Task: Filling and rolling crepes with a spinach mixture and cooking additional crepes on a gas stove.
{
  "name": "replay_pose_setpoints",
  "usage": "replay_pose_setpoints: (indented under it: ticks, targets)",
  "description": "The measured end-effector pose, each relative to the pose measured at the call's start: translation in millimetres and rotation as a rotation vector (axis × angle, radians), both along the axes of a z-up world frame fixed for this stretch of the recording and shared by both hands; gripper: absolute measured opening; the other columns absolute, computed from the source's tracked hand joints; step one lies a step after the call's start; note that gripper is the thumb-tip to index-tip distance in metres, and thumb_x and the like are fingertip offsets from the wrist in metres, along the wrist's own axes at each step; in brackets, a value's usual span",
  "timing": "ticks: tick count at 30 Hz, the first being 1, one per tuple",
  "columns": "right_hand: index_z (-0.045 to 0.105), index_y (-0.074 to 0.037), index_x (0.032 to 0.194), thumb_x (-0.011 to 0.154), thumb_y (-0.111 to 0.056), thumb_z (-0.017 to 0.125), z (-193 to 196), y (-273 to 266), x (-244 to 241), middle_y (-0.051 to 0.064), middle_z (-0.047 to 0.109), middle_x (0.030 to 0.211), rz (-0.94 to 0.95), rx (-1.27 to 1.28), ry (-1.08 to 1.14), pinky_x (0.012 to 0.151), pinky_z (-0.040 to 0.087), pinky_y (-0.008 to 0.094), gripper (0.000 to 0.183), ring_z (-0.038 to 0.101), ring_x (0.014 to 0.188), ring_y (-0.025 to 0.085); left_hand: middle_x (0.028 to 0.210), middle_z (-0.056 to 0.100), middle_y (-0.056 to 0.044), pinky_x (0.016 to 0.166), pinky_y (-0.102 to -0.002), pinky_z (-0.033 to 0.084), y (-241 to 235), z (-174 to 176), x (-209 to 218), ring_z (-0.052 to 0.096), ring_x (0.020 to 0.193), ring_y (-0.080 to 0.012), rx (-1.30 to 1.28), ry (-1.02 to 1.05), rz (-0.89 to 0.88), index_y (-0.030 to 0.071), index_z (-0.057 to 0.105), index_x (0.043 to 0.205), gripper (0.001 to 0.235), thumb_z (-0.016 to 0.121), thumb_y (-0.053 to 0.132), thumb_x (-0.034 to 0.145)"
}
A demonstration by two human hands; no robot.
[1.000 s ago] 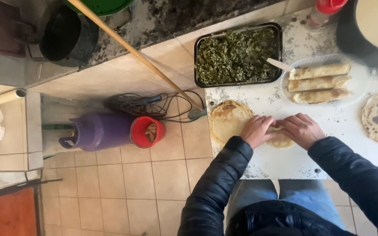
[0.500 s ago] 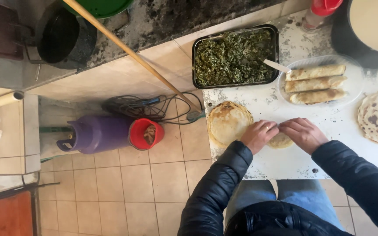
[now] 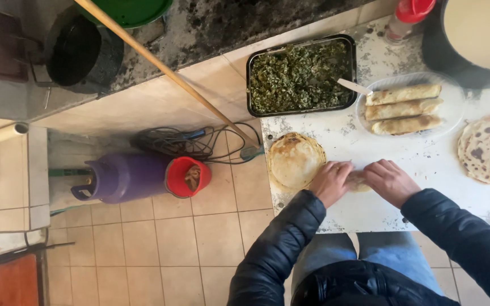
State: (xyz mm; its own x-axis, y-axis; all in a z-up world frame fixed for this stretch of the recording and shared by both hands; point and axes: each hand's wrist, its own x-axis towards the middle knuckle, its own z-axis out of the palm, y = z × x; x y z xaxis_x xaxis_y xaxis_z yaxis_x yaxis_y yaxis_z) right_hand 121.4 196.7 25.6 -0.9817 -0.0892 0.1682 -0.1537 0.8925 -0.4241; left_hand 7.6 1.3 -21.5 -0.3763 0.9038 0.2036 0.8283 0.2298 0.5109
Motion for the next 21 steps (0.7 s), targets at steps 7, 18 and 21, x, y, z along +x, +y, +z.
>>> replay_pose_setpoints:
  ticks: [7, 18, 21]
  targets:
    - [0.072, -0.015, 0.099, 0.079, -0.029, 0.077, -7.0, 4.4, 5.5, -0.001, 0.07, 0.101, -0.045, -0.188, -0.108, 0.094, 0.052, 0.038, 0.024, 0.063, 0.1, 0.024, 0.111, 0.067, -0.002, 0.096, -0.038, 0.054, -4.7, 20.8, 11.0, 0.062, 0.109, -0.0232, 0.001, 0.119, -0.037, 0.014, 0.066, 0.11, 0.012, 0.064, 0.018, 0.098]
    - [0.065, -0.014, 0.107, 0.075, -0.031, 0.077, 1.7, -18.6, 6.2, 0.003, 0.064, 0.106, -0.054, 0.007, -0.301, 0.093, 0.051, 0.039, 0.038, 0.062, 0.103, 0.025, 0.112, 0.063, -0.013, 0.092, -0.044, 0.05, -9.8, 43.3, 13.0, 0.06, 0.106, -0.0313, -0.034, -0.145, 0.02, 0.006, 0.059, 0.112, 0.046, 0.083, 0.024, 0.077]
    - [0.06, -0.012, 0.105, 0.076, -0.023, 0.077, -9.3, -20.3, 4.9, 0.005, 0.064, 0.105, -0.049, -0.004, -0.327, 0.093, 0.051, 0.039, 0.035, 0.062, 0.103, 0.027, 0.108, 0.063, -0.014, 0.093, -0.045, 0.051, -8.4, 37.5, 12.1, 0.061, 0.106, -0.0335, -0.119, -0.163, 0.029, 0.006, 0.056, 0.11, 0.048, 0.084, 0.019, 0.073]
